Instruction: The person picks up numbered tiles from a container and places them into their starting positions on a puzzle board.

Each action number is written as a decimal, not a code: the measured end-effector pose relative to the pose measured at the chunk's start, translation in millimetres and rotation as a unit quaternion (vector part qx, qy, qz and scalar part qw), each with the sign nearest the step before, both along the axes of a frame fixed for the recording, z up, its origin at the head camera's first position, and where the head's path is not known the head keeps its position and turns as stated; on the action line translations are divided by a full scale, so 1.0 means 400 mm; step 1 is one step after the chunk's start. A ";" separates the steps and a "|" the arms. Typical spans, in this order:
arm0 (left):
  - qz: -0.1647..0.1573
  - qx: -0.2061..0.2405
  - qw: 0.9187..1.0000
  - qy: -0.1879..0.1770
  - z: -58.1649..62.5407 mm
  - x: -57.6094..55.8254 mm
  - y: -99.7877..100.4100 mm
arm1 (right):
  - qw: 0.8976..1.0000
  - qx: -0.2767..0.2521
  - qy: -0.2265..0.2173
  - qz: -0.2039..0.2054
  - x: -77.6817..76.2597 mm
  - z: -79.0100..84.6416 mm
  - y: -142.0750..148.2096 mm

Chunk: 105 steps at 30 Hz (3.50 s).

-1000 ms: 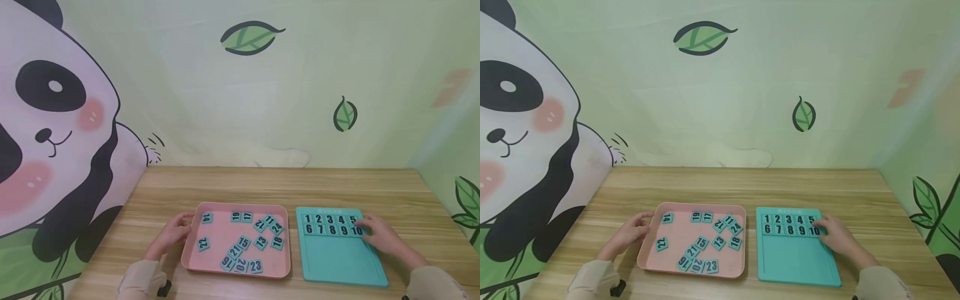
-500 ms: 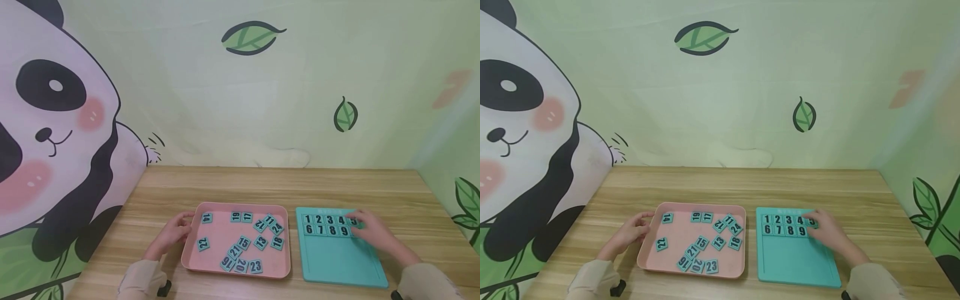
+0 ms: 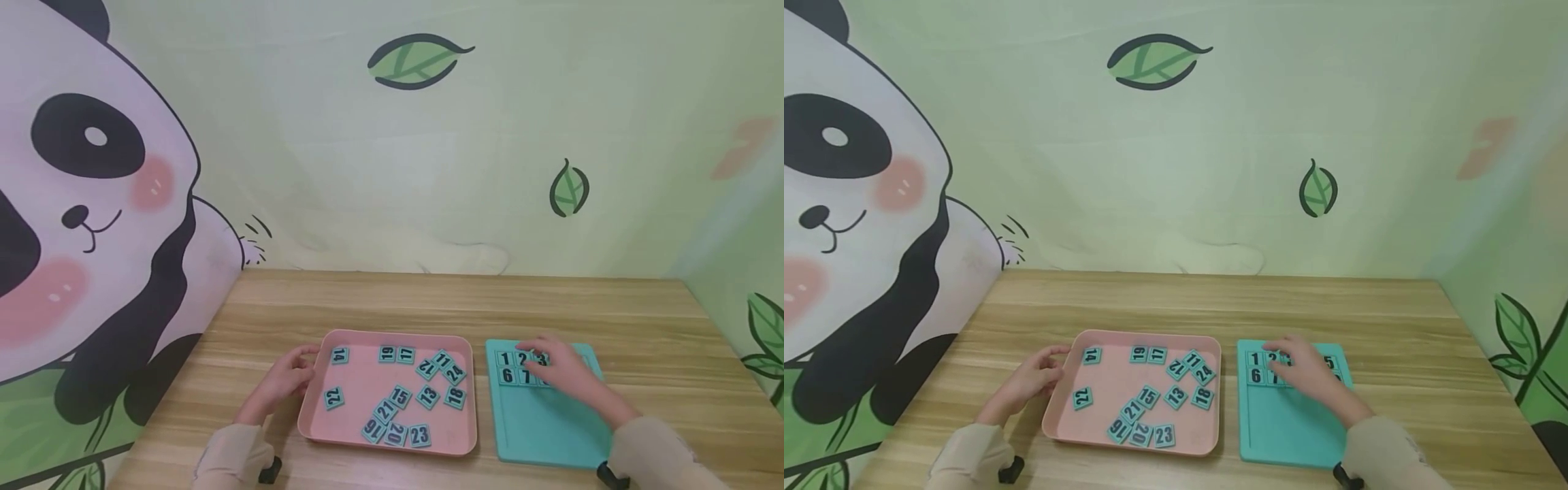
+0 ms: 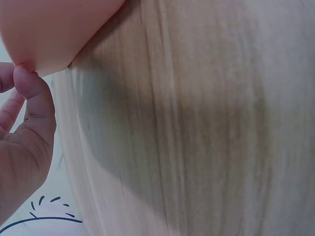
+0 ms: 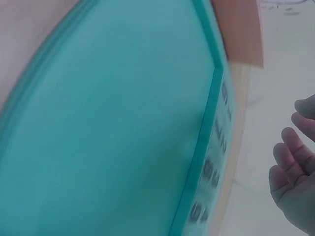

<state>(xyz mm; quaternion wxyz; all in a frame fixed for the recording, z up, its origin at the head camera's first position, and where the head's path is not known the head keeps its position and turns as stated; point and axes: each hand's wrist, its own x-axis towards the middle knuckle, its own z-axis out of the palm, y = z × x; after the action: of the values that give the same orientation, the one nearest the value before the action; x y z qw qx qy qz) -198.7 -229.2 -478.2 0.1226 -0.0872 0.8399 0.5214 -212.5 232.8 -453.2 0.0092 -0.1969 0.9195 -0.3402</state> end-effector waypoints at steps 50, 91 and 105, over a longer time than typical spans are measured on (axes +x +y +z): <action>-0.002 0.012 1.000 0.003 -0.005 -0.006 -0.001 | 0.964 0.235 0.114 0.048 -0.036 -0.091 -0.367; 0.001 0.006 1.000 0.012 -0.010 -0.002 0.003 | 0.998 0.026 -0.036 0.038 -0.005 0.047 -0.174; -0.005 0.004 1.000 0.013 -0.008 -0.002 0.000 | 0.998 0.018 -0.053 0.037 0.015 -0.002 -0.046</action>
<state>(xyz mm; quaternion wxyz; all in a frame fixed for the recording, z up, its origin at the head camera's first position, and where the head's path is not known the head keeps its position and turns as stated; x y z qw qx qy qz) -199.5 -229.0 -481.4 0.1145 -0.0762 0.8398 0.5253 -206.4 214.4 -453.9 0.0740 -0.2119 0.9159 -0.3327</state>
